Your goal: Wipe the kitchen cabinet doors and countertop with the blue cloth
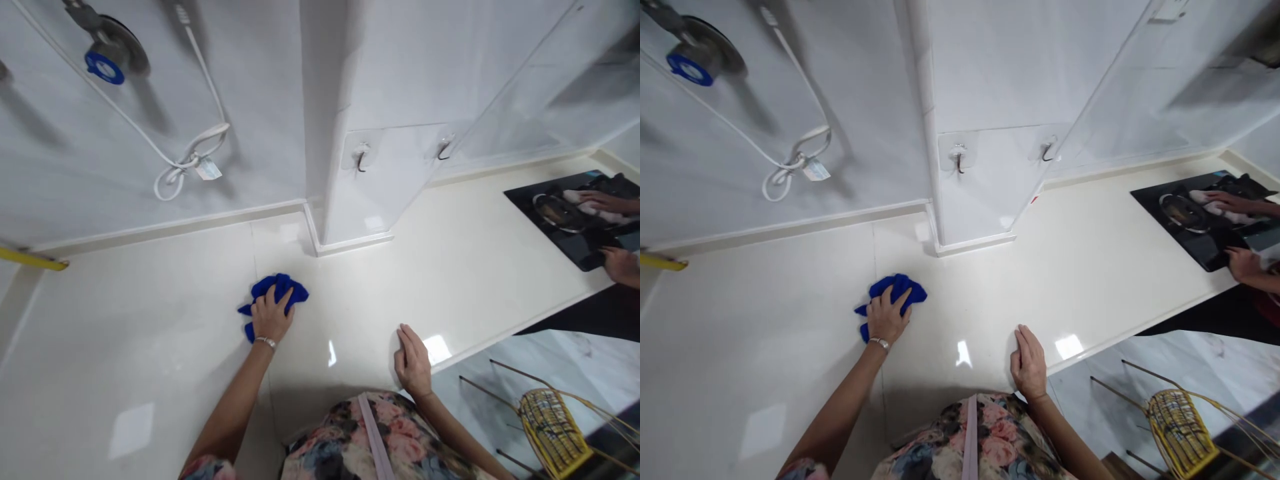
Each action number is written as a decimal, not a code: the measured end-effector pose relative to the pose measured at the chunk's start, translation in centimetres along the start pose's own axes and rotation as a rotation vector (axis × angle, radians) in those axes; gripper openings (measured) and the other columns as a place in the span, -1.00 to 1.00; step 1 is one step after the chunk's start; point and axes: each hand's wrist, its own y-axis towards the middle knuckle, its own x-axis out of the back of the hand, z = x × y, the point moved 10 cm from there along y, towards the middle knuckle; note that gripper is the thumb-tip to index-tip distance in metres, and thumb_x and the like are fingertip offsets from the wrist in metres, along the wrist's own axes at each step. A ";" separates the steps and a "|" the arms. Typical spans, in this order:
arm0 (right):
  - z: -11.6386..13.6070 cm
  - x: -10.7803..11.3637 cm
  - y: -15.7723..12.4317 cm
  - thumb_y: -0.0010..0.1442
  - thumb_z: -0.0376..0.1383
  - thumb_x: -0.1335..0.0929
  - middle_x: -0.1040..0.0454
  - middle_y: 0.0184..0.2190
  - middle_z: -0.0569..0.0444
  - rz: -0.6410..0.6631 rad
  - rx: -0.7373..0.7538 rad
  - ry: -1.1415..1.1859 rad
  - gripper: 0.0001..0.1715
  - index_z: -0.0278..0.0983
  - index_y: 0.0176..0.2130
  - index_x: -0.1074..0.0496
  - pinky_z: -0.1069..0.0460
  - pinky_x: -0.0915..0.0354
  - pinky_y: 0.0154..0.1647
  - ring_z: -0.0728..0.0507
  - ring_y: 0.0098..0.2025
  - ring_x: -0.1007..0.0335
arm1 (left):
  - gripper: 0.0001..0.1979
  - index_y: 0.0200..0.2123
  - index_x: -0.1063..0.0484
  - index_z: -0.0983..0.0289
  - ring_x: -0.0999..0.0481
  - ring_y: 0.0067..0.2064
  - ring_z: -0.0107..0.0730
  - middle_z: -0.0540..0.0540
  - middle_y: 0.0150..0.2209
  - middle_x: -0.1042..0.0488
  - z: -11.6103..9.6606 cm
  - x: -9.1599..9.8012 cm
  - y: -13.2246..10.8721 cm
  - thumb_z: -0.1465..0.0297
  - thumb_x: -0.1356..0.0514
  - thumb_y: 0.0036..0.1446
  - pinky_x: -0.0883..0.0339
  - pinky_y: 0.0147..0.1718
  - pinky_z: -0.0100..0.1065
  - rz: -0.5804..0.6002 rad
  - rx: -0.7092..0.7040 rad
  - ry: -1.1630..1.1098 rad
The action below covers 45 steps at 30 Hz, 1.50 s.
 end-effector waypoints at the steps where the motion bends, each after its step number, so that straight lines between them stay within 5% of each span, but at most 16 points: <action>1: 0.0 0.1 0.0 0.31 -0.46 -0.27 -0.39 0.31 -0.17 0.006 -0.009 0.003 -0.23 -0.18 0.44 -0.20 -0.41 -0.44 0.26 -0.36 0.33 -0.35 | -0.50 0.32 -0.43 -0.09 -0.34 0.10 0.15 0.22 0.37 -0.27 -0.8 0.0 1.7 0.20 -0.16 0.33 -0.29 0.03 0.10 0.006 -0.008 -0.015; 11: -0.4 0.0 -0.5 0.34 -0.43 -0.24 -0.37 0.34 -0.16 0.073 -0.098 0.027 -0.23 -0.11 0.46 -0.19 -0.51 -0.42 0.26 -0.41 0.33 -0.37 | -0.59 0.19 -0.55 -0.01 -0.22 0.20 0.21 0.20 0.38 -0.21 -4.5 0.0 17.6 0.23 -0.21 0.29 -0.19 0.11 0.13 -0.048 0.025 -0.199; 25: 0.0 -0.3 -0.2 0.32 -0.47 -0.23 -0.38 0.32 -0.19 0.110 -0.082 -0.001 -0.16 -0.11 0.49 -0.13 -0.48 -0.51 0.17 -0.41 0.32 -0.38 | -0.62 0.19 -0.54 0.13 -0.21 0.21 0.12 0.25 0.27 -0.26 -2.5 0.7 27.5 0.28 -0.19 0.36 -0.16 0.14 0.11 -0.137 0.180 -0.215; 33: 0.8 0.3 2.1 0.24 -0.52 -0.22 -0.41 0.31 -0.17 0.020 -0.042 0.012 -0.13 -0.19 0.47 -0.14 -0.34 -0.48 0.26 -0.28 0.36 -0.35 | -0.58 0.14 -0.58 0.18 -0.29 0.20 0.28 0.24 0.32 -0.26 -2.6 1.1 26.1 0.22 -0.25 0.25 -0.21 0.12 0.26 -0.188 0.135 -0.188; 45: 0.1 0.0 1.8 0.20 -0.52 -0.24 -0.41 0.30 -0.19 -0.025 -0.027 0.071 -0.14 -0.22 0.44 -0.17 -0.36 -0.38 0.34 -0.26 0.41 -0.26 | -0.44 0.11 -0.58 0.28 -0.27 0.13 0.32 0.36 0.30 -0.28 -6.2 0.7 13.1 0.09 0.01 0.34 -0.25 0.05 0.22 -0.221 0.042 -0.116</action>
